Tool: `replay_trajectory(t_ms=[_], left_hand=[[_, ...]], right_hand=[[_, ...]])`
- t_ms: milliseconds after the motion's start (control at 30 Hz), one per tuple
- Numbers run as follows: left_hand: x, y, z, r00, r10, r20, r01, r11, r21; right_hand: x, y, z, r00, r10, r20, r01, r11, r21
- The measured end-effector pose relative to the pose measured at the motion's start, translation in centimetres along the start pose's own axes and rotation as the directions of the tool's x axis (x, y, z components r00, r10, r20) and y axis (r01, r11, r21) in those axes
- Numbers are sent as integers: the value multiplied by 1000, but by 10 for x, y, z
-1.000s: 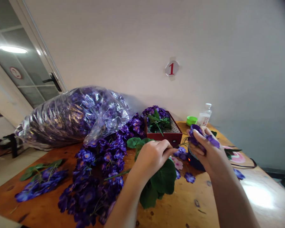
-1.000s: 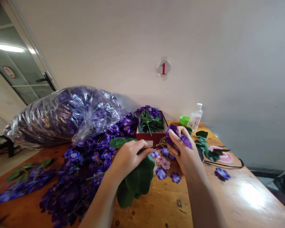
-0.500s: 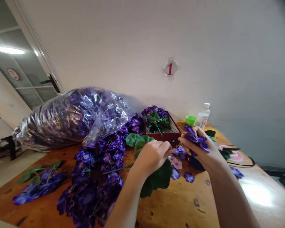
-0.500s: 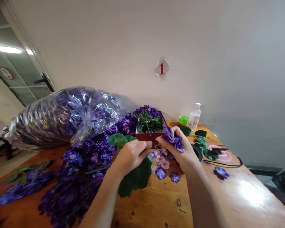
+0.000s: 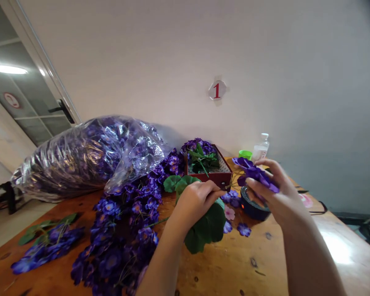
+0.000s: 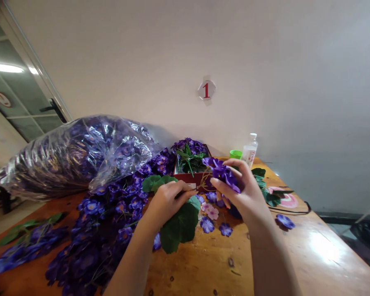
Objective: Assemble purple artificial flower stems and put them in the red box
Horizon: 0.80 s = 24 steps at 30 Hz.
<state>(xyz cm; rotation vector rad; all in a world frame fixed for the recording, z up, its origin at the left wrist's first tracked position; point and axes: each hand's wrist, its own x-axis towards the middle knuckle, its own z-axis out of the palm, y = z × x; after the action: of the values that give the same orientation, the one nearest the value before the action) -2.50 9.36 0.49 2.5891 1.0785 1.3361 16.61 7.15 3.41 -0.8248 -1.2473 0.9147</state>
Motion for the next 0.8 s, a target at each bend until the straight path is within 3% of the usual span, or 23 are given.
replay_trajectory(t_ms=[100, 200, 267, 333, 467, 533, 567, 633, 733, 800], left_hand=[[1, 0, -3, 997, -65, -52, 60, 995, -78], [0, -3, -3, 989, -96, -115, 72, 977, -203], [-1, -5, -1, 979, -113, -168, 55, 947, -317], [-2, -5, 1, 963, -148, -226, 36, 899, -436], [-1, -4, 2, 902, -249, -354, -19, 794, -608], [1, -3, 1, 866, -308, -394, -53, 727, -684], [2, -2, 1, 847, -339, -410, -68, 696, -715], [4, -1, 0, 802, -400, -443, -80, 664, -743], [6, 1, -1, 729, -479, -490, -46, 679, -733], [6, 3, -3, 703, -509, -496, -8, 692, -722]], right_hand=[[-5, -11, -6, 999, -44, -24, 45, 997, 66], [-10, -14, -11, 976, -206, -70, 209, 977, 38], [-12, -14, -14, 958, -284, 42, 287, 953, -97], [-12, -12, -18, 945, -281, 165, 315, 918, -240], [-4, 0, -21, 947, -286, 145, 319, 799, -510], [0, 12, -17, 937, -113, 329, 305, 721, -622], [2, 20, -12, 896, 6, 443, 314, 697, -644], [2, 35, 1, 767, 177, 617, 320, 728, -607], [-2, 54, 28, 629, 181, 756, 266, 864, -428], [-5, 61, 44, 593, 120, 796, 230, 922, -311]])
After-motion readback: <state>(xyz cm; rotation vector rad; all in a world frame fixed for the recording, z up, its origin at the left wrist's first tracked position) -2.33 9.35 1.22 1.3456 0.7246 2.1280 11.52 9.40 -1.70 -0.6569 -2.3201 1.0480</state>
